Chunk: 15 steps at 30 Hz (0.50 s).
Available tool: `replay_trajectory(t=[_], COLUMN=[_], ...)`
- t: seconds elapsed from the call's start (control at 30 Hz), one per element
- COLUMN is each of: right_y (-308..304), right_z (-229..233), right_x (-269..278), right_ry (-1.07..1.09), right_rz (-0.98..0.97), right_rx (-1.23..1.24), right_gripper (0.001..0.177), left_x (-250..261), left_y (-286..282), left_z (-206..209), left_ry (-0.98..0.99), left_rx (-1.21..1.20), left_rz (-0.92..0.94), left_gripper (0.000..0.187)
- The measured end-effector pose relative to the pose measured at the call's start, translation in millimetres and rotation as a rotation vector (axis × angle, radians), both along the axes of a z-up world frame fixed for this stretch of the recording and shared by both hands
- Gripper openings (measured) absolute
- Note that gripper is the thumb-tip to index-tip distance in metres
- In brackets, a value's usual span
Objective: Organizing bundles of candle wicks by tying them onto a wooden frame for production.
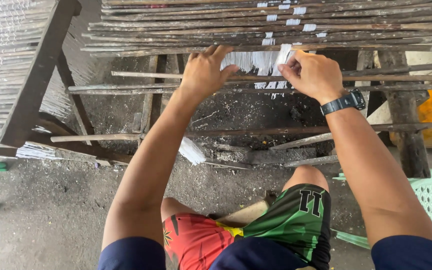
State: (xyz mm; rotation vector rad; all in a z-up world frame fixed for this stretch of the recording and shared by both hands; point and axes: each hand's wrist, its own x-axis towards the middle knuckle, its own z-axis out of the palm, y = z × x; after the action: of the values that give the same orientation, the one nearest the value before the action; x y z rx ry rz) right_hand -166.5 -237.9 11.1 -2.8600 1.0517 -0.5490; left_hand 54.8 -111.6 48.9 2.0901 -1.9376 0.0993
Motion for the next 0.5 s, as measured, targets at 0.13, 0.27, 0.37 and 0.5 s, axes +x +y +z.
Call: replay_trajectory(t=[0.13,0.27,0.37,0.5], right_y=[-8,-16,-14,-11], right_z=[-11,-19,-19,-18], right_x=[0,0,1,-3], right_ry=[0.026,0.066,0.099,0.078], right_rz=[0.036,0.04,0.075,0.265], right_rx=[0.023,-0.046,-0.072,-0.202], right_gripper=[0.038,0.043,0.039,0.025], left_x=[-26,-42,-61,-67], left_y=[48,94,117,128], left_z=[21,18,-16,-70], left_ry=[0.079,0.067,0.011,-0.333], left_rx=[-0.36,-0.42,-0.276,-0.356], left_rz=[-0.217,-0.184,-0.116,-0.027], left_gripper=[0.03,0.026,0.031,0.05])
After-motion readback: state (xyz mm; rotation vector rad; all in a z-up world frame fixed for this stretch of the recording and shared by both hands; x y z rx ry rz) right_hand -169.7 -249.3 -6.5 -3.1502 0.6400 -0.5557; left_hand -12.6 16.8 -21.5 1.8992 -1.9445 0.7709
